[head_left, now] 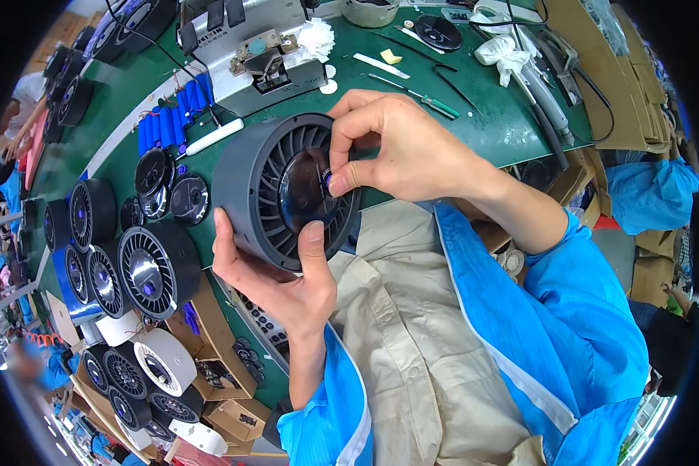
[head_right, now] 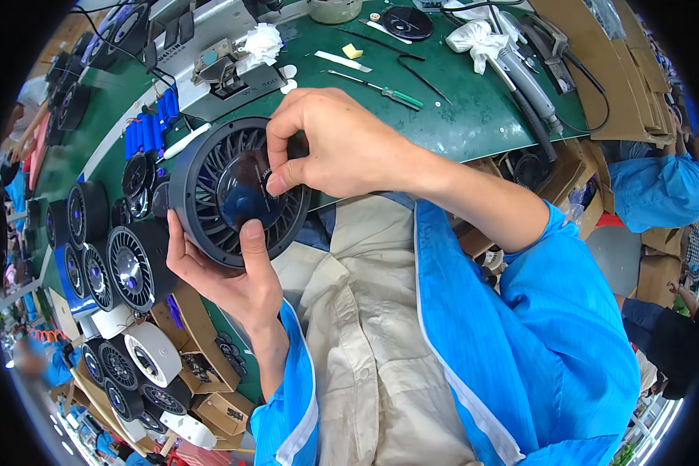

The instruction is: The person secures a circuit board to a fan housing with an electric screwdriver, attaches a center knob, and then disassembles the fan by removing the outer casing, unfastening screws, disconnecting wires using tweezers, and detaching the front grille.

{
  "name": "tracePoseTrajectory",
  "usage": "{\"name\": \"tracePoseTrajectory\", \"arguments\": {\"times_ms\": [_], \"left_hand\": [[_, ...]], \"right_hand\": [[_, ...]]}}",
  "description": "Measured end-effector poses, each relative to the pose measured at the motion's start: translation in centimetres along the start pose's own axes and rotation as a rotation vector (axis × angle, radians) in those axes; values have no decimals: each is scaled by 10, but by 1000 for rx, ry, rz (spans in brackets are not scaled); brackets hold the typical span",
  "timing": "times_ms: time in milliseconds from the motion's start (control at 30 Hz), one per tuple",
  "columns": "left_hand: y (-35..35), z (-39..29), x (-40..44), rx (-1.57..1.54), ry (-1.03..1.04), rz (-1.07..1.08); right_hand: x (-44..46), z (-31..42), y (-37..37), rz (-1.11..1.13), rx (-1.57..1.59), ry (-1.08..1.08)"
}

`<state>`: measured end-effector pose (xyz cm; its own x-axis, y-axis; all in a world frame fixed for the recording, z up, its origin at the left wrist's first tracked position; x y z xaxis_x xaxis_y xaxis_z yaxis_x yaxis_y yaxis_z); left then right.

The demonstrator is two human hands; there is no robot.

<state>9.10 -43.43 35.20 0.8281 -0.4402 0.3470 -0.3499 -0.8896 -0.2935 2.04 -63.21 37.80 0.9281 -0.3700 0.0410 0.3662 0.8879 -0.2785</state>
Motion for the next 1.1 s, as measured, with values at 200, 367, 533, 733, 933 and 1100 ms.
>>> {"name": "tracePoseTrajectory", "arguments": {"times_ms": [200, 367, 533, 733, 933, 1100], "left_hand": [[-1, 1, 3, -15, 41, 24], [-1, 4, 5, -75, -17, 18], [0, 1, 7, -49, -10, 58], [0, 4, 7, -25, -5, 37], [-1, 3, 7, -48, -25, 47], [-1, 1, 7, -64, -13, 22]], "right_hand": [[3, 10, 1, 36, -218, -59], [6, 12, 3, 38, -232, -82], [13, 16, 2, 126, -281, -206], [14, 18, 4, 147, -298, -250], [9, 17, 2, 36, -275, -313], [12, 25, 9, 124, -366, -274]]}}
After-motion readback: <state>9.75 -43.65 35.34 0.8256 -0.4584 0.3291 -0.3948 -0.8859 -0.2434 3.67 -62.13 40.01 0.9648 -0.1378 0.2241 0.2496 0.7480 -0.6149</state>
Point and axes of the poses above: each hand's wrist, its own x-axis towards the middle knuckle, its own y-axis out of the palm, z = x × y, the point moved 6 cm from there along x, towards the middle knuckle, and after that the axes turned 9 degrees about x, right-handed, at the moved point
